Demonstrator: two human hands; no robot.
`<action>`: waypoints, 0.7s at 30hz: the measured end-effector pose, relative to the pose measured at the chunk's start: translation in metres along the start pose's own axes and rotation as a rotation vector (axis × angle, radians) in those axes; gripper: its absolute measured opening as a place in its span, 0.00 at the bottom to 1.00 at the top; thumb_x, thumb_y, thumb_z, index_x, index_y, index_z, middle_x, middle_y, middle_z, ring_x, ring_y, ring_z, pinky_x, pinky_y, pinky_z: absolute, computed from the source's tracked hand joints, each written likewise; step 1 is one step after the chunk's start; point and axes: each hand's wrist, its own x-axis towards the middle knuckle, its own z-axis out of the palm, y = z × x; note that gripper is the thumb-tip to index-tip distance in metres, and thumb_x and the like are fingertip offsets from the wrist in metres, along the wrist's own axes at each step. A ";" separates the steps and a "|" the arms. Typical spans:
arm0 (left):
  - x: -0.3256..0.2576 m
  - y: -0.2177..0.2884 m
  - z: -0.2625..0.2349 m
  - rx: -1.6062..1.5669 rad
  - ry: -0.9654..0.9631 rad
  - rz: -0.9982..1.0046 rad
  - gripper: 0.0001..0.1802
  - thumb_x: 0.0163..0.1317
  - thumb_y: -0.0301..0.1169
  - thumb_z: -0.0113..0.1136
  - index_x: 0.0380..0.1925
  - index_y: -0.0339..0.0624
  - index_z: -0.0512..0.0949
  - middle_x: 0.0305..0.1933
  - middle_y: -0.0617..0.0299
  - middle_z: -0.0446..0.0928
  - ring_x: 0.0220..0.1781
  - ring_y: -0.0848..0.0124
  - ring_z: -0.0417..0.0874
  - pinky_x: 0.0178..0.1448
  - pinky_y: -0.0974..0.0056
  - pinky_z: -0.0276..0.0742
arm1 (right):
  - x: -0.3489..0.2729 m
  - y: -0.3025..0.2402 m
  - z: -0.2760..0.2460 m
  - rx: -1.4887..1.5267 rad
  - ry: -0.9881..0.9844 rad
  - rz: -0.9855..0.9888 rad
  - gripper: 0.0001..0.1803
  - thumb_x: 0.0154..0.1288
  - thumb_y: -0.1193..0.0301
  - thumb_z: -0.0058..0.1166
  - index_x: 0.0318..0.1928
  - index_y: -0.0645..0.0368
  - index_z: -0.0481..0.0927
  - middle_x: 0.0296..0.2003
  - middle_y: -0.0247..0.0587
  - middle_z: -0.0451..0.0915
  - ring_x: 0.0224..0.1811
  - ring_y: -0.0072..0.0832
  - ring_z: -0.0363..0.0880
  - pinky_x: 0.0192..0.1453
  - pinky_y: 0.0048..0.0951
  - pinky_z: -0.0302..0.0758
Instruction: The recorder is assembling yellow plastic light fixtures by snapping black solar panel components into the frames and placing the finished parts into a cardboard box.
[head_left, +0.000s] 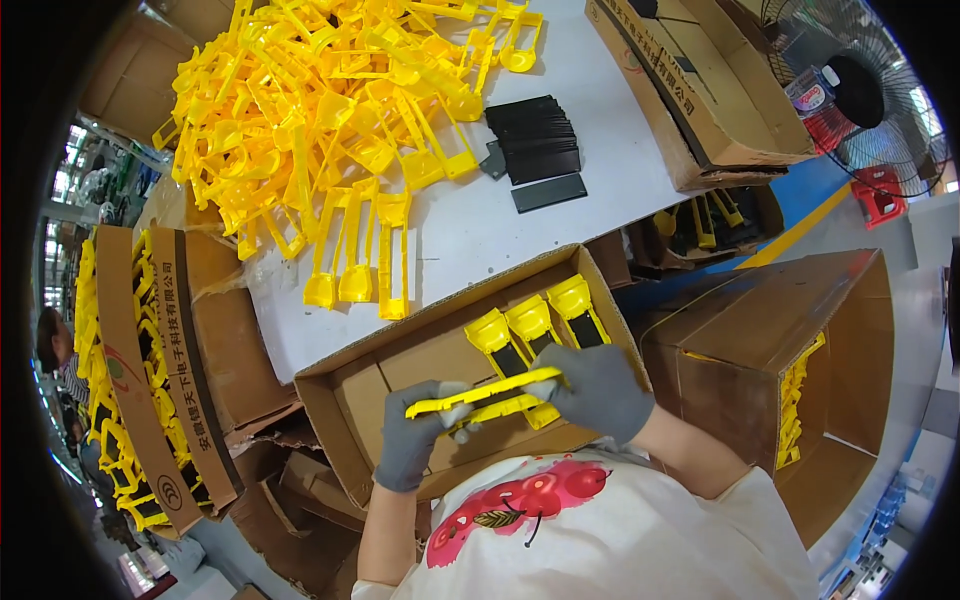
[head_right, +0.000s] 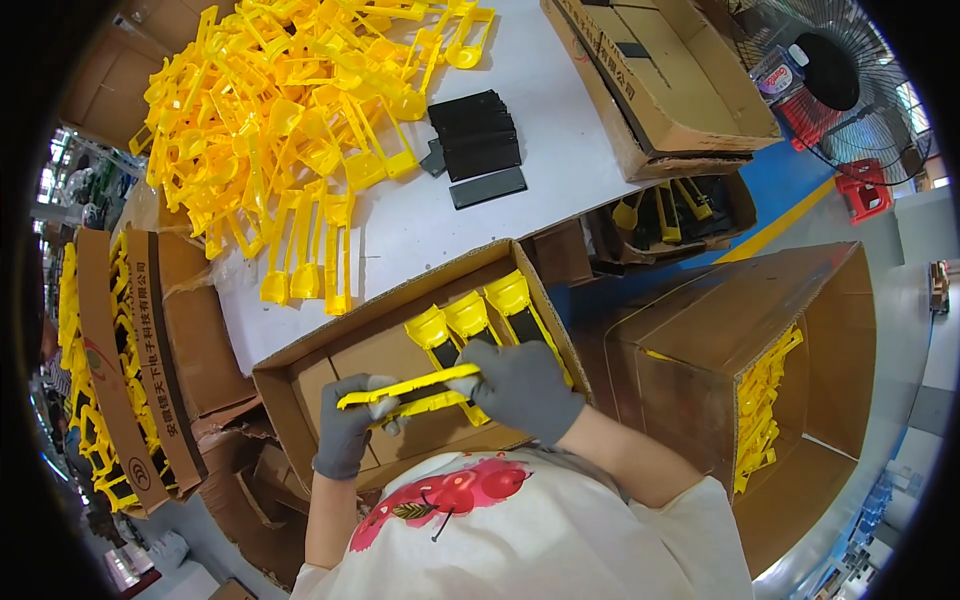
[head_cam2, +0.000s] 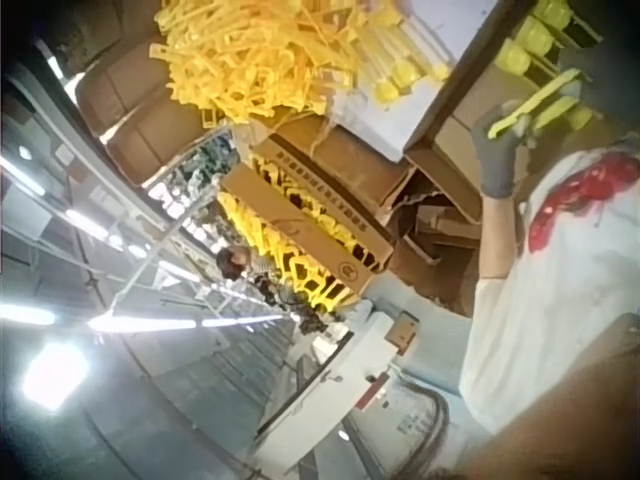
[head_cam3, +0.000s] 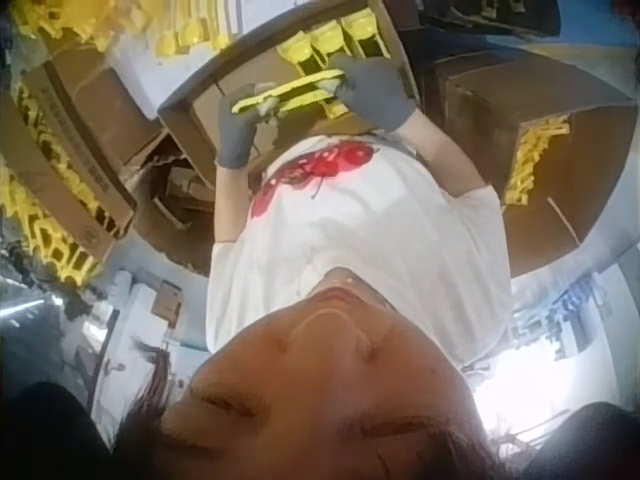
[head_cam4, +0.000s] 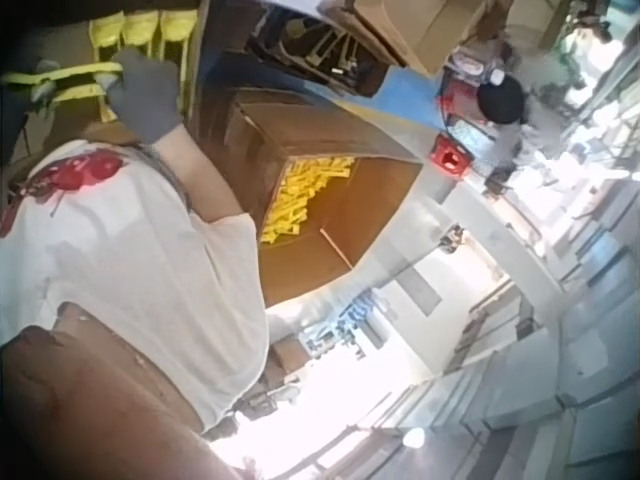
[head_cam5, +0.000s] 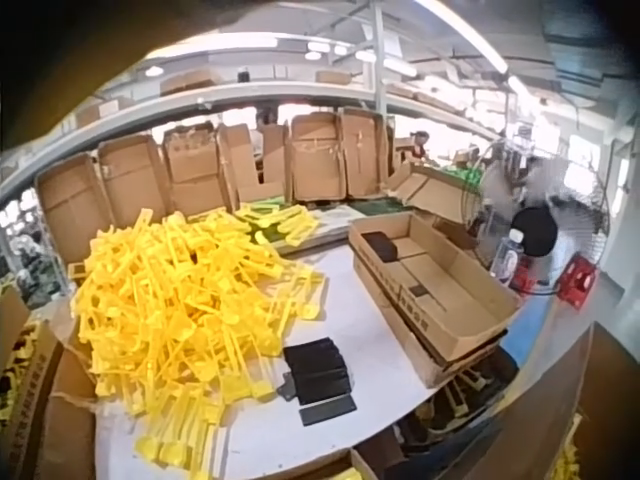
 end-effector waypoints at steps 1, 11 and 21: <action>-0.001 0.000 -0.002 0.032 0.004 -0.009 0.13 0.59 0.23 0.62 0.44 0.27 0.79 0.34 0.53 0.82 0.30 0.70 0.84 0.30 0.71 0.80 | 0.000 0.001 0.005 -0.003 0.004 0.002 0.12 0.60 0.59 0.62 0.37 0.52 0.79 0.22 0.41 0.79 0.23 0.41 0.79 0.27 0.36 0.74; 0.017 0.019 -0.085 0.311 -0.068 -0.269 0.14 0.59 0.24 0.63 0.45 0.30 0.78 0.30 0.55 0.82 0.28 0.75 0.82 0.27 0.72 0.77 | 0.117 0.042 -0.067 -0.220 0.125 -0.150 0.17 0.56 0.62 0.63 0.46 0.48 0.80 0.40 0.35 0.80 0.34 0.34 0.81 0.40 0.33 0.78; 0.038 0.046 -0.040 1.488 0.378 0.139 0.22 0.49 0.51 0.69 0.24 0.41 0.81 0.24 0.51 0.80 0.29 0.51 0.82 0.34 0.53 0.77 | 0.184 0.055 -0.063 -0.663 -0.106 -0.163 0.18 0.54 0.65 0.62 0.46 0.56 0.78 0.44 0.43 0.76 0.41 0.40 0.82 0.44 0.36 0.79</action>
